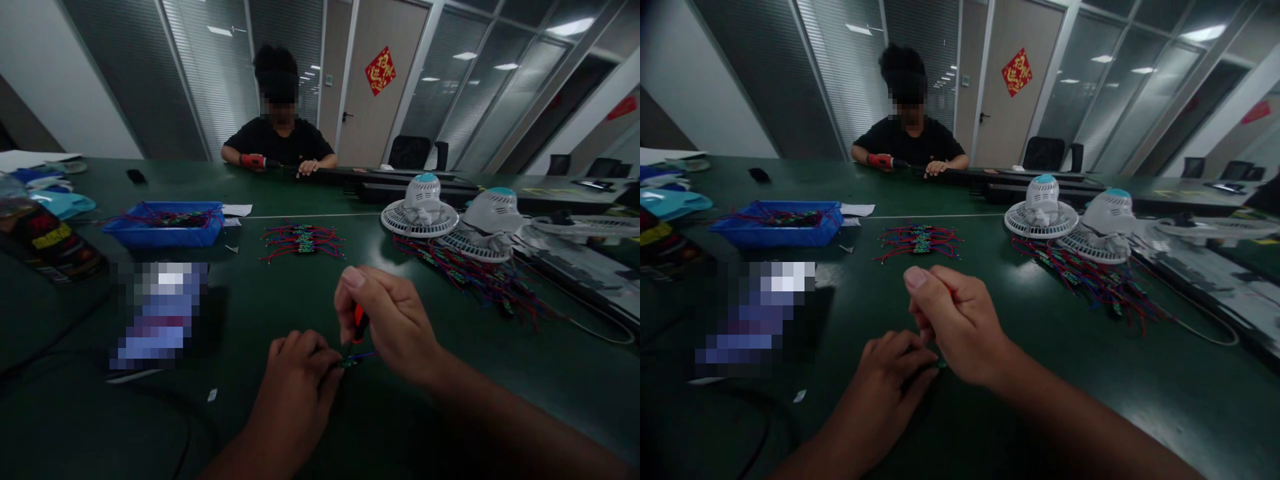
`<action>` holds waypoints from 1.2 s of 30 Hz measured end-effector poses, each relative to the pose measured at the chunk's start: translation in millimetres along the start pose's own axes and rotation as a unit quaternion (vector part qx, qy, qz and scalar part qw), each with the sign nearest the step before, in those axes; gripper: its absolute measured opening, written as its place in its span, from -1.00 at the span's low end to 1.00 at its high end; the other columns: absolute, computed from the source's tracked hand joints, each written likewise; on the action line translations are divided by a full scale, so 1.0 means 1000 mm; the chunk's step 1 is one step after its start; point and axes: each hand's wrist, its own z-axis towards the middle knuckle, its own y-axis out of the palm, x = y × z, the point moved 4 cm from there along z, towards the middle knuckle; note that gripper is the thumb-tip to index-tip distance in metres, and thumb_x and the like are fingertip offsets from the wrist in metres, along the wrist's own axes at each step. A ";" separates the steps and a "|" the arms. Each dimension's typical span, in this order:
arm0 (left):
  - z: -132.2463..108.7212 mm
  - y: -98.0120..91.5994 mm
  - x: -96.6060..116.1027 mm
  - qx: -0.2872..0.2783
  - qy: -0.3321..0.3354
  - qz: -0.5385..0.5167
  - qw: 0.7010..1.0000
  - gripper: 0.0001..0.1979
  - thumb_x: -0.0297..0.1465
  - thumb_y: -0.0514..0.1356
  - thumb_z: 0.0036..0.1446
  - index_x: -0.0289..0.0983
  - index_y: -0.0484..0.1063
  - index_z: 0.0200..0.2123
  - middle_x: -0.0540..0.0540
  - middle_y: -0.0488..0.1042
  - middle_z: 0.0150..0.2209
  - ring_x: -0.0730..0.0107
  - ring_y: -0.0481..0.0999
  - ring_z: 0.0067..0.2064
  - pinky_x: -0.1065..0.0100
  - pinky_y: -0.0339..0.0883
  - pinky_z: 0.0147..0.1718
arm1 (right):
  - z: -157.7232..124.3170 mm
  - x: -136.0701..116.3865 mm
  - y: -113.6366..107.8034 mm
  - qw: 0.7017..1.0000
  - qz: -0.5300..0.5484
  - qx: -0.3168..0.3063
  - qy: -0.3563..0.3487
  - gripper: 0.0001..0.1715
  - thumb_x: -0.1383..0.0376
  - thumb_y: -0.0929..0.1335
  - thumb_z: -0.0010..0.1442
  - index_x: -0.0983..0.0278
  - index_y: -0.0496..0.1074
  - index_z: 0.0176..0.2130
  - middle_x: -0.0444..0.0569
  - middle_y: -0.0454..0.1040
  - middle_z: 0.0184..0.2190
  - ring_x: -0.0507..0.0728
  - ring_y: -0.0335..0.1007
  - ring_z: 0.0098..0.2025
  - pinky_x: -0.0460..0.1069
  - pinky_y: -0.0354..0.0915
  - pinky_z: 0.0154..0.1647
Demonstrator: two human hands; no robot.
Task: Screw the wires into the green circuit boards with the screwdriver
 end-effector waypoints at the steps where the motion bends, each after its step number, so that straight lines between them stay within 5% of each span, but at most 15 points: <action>1: 0.000 0.000 0.000 0.000 -0.003 -0.004 1.000 -0.82 -0.52 0.21 0.12 -0.12 0.54 -0.29 0.02 0.44 -0.30 0.26 0.38 -0.22 0.17 0.17 -0.23 | 0.000 -0.008 -0.002 0.995 -0.092 -0.014 -0.027 -0.54 0.08 0.19 0.30 0.24 0.29 -0.54 -0.18 0.26 -0.61 -0.03 0.22 -0.58 -0.09 0.11 -0.60; 5: 0.000 -0.001 0.000 0.005 0.000 -0.019 1.000 -0.83 -0.52 0.22 0.12 -0.13 0.53 -0.29 0.01 0.44 -0.30 0.26 0.38 -0.23 0.17 0.16 -0.24 | 0.001 -0.040 -0.015 0.912 -0.390 -0.001 -0.122 -0.53 0.18 0.28 0.23 0.25 0.23 -0.66 -0.17 0.15 -0.68 -0.04 -0.01 -0.62 -0.04 -0.13 -0.60; 9: -0.001 0.000 -0.001 0.011 0.000 -0.031 0.999 -0.81 -0.54 0.23 0.11 -0.13 0.52 -0.29 0.03 0.44 -0.30 0.28 0.38 -0.23 0.18 0.15 -0.25 | 0.003 -0.051 -0.022 0.858 -0.503 -0.026 -0.102 -0.49 0.17 0.30 0.18 0.25 0.21 -0.73 -0.20 0.02 -0.79 -0.07 -0.31 -0.70 -0.01 -0.32 -0.63; 14: -0.001 0.000 -0.002 0.011 -0.001 -0.026 1.000 -0.80 -0.55 0.23 0.10 -0.13 0.53 -0.28 0.02 0.44 -0.29 0.26 0.38 -0.22 0.17 0.16 -0.24 | 0.006 -0.049 -0.016 0.813 -0.565 -0.078 -0.115 -0.67 0.28 0.34 0.08 0.25 0.28 -0.67 -0.17 0.13 -0.72 -0.06 -0.30 -0.67 -0.01 -0.34 -0.63; 19: -0.002 0.000 -0.002 0.006 0.005 -0.022 1.000 -0.81 -0.54 0.21 0.12 -0.14 0.52 -0.25 0.00 0.44 -0.29 0.26 0.39 -0.22 0.17 0.17 -0.24 | 0.010 -0.037 -0.015 0.800 -0.594 -0.054 -0.063 -0.42 -0.13 0.17 0.21 0.22 0.37 -0.53 -0.15 0.15 -0.71 -0.03 -0.22 -0.67 -0.01 -0.27 -0.60; 27: 0.000 0.001 -0.001 -0.011 0.020 0.005 1.000 -0.80 -0.55 0.20 0.13 -0.15 0.53 -0.26 -0.02 0.46 -0.28 0.22 0.39 -0.22 0.15 0.18 -0.26 | 0.010 -0.043 -0.012 0.797 -0.596 -0.099 -0.010 -0.76 0.22 0.23 0.23 0.27 0.43 -0.31 -0.07 0.39 -0.54 0.02 0.13 -0.56 -0.02 -0.11 -0.52; 36: 0.000 0.003 -0.003 -0.013 0.036 0.028 0.999 -0.80 -0.53 0.18 0.14 -0.13 0.52 -0.23 -0.03 0.46 -0.27 0.21 0.40 -0.22 0.16 0.20 -0.28 | 0.006 -0.046 -0.012 0.795 -0.595 -0.115 -0.002 -0.76 0.21 0.23 0.22 0.27 0.36 -0.17 -0.10 0.39 -0.50 0.06 0.23 -0.49 -0.03 -0.03 -0.47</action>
